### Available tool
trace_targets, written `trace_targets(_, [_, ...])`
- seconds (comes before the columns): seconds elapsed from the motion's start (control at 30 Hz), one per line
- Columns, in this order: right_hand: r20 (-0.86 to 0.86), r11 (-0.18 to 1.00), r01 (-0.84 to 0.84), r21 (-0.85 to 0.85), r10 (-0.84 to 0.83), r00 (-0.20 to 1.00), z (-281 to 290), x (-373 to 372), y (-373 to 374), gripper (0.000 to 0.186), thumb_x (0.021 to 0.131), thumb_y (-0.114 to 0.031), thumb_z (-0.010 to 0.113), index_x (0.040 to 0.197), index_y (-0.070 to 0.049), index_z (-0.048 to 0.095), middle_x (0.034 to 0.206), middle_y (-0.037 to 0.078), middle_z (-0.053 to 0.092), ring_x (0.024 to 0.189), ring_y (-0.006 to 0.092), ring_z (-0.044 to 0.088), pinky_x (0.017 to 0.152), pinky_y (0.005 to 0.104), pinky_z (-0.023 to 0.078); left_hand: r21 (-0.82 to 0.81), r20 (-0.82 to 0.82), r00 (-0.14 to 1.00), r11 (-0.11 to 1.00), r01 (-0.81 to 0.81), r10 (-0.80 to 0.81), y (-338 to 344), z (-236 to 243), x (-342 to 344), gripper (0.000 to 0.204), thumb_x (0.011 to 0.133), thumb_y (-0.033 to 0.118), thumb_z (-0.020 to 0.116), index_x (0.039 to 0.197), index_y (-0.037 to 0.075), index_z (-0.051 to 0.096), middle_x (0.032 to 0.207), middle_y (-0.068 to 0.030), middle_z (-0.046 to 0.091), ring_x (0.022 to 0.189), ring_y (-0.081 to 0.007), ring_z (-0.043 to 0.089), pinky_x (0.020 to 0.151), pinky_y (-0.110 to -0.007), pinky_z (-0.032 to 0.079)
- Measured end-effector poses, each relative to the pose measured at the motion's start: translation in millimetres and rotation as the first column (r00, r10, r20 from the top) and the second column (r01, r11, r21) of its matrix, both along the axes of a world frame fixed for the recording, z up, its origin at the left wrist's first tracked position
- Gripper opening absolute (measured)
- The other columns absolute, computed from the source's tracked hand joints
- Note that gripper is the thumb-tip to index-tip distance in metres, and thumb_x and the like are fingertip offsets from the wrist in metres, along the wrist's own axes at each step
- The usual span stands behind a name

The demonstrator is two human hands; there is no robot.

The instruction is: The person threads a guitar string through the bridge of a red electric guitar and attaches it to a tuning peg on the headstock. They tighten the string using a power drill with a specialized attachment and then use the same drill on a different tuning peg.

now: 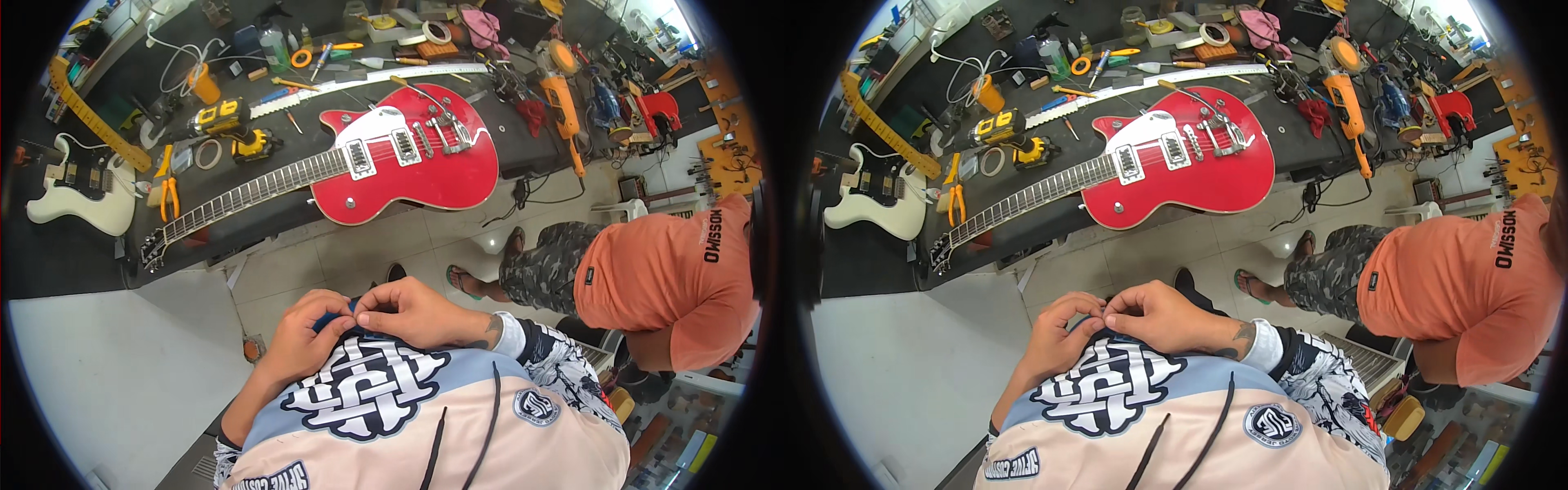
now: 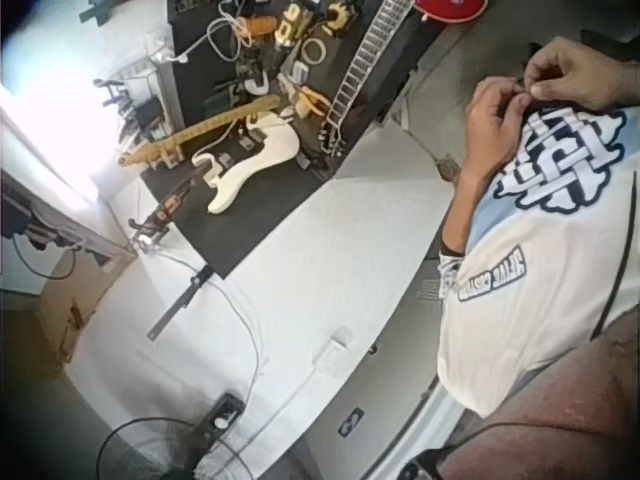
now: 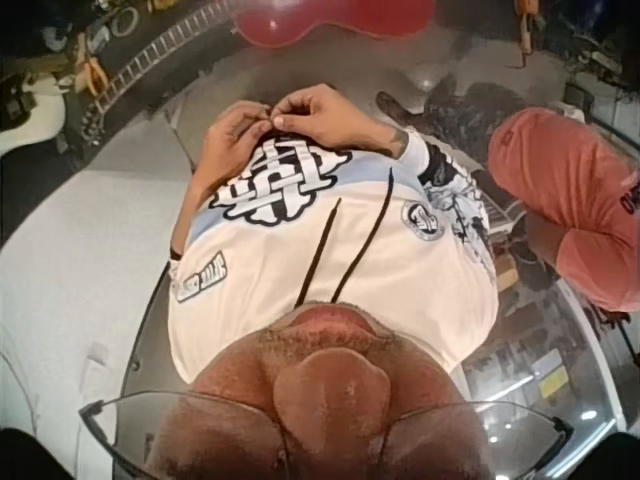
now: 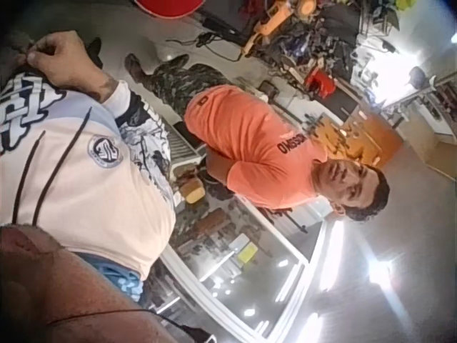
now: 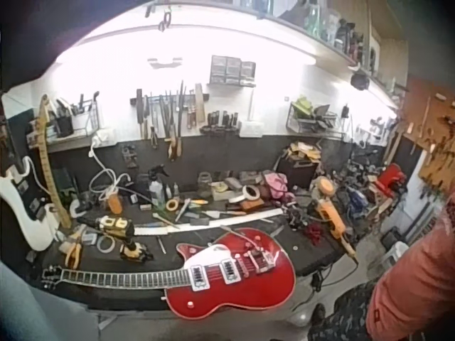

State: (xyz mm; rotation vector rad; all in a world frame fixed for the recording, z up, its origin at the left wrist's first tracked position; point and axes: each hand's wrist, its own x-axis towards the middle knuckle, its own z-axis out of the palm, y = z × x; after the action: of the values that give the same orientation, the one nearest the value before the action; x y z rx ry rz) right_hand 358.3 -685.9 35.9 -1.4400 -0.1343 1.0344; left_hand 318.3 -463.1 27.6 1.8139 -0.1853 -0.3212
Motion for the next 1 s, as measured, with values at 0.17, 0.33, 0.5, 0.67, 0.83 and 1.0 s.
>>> trace_targets(0.17, [0.049, 1.0, -0.01, 0.0, 0.01, 0.999, -1.1, -4.7, 5.7, 0.023, 0.098, -0.018, 0.067, 0.107, 0.002, 0.073, 0.093, 0.003, 0.074, 0.086, 0.0065, 0.062, 0.079, 0.0248, 0.051, -0.031, 0.053, 0.998, 0.999, 0.026, -0.025, 8.3, -5.2, -4.2, 0.01, 0.085, 0.001, 0.074, 0.093, 0.002, 0.069, 0.097, -0.0126, 0.072, 0.102, -0.0293, 0.069, 0.091, -0.039, 0.052])
trace_targets(0.33, [0.13, 0.998, -0.045, 0.041, 0.04, 0.991, -4.7, -11.7, 7.5, 0.018, 0.098, -0.014, 0.067, 0.106, 0.002, 0.073, 0.092, 0.003, 0.074, 0.087, 0.0063, 0.062, 0.081, 0.0256, 0.051, 0.001, 0.175, 0.982, 0.998, 0.069, -0.068, 13.4, -5.4, -8.5, 0.011, 0.082, -0.001, 0.075, 0.091, 0.002, 0.069, 0.097, -0.0111, 0.073, 0.107, -0.0306, 0.068, 0.1, -0.045, 0.05])
trace_targets(0.5, [0.071, 0.998, -0.053, 0.014, 0.052, 0.996, -5.2, -14.2, 9.8, 0.017, 0.097, -0.012, 0.067, 0.106, 0.001, 0.073, 0.09, 0.003, 0.074, 0.084, 0.0059, 0.061, 0.079, 0.0249, 0.051, 0.022, 0.174, 0.982, 0.997, 0.074, -0.076, 15.8, -6.2, -11.3, 0.01, 0.081, 0.003, 0.078, 0.089, 0.007, 0.072, 0.096, -0.0067, 0.074, 0.114, -0.0302, 0.067, 0.115, -0.055, 0.036])
trace_targets(0.67, [0.082, 0.997, -0.075, 0.025, 0.073, 0.994, -2.5, -13.3, 9.6, 0.016, 0.097, -0.012, 0.067, 0.105, 0.0, 0.074, 0.088, 0.002, 0.074, 0.081, 0.0046, 0.06, 0.076, 0.0246, 0.051, 0.023, 0.211, 0.975, 0.998, 0.066, -0.069, 15.9, -4.1, -12.5, 0.011, 0.079, 0.004, 0.08, 0.085, 0.008, 0.073, 0.092, -0.0047, 0.074, 0.115, -0.0293, 0.067, 0.117, -0.058, 0.031])
trace_targets(0.83, [0.108, 0.995, -0.085, 0.044, 0.079, 0.991, -3.0, -12.2, 8.6, 0.016, 0.096, -0.011, 0.067, 0.104, 0.001, 0.074, 0.086, 0.001, 0.074, 0.079, 0.0041, 0.059, 0.075, 0.0238, 0.05, 0.024, 0.242, 0.968, 0.998, 0.059, -0.063, 14.7, -2.6, -11.9, 0.01, 0.078, 0.005, 0.081, 0.083, 0.008, 0.073, 0.091, -0.0034, 0.074, 0.116, -0.0303, 0.067, 0.119, -0.061, 0.026])
trace_targets(1.0, [0.11, 0.993, -0.106, 0.049, 0.1, 0.989, -2.9, -11.5, 7.6, 0.015, 0.096, -0.012, 0.07, 0.102, 0.001, 0.073, 0.09, -0.001, 0.072, 0.085, 0.0039, 0.059, 0.079, 0.0233, 0.05, 0.067, 0.262, 0.961, 0.995, 0.073, -0.089, 17.3, -5.3, -12.2, 0.011, 0.08, 0.008, 0.081, 0.086, 0.012, 0.074, 0.093, -0.001, 0.073, 0.12, -0.0249, 0.064, 0.122, -0.058, 0.021])
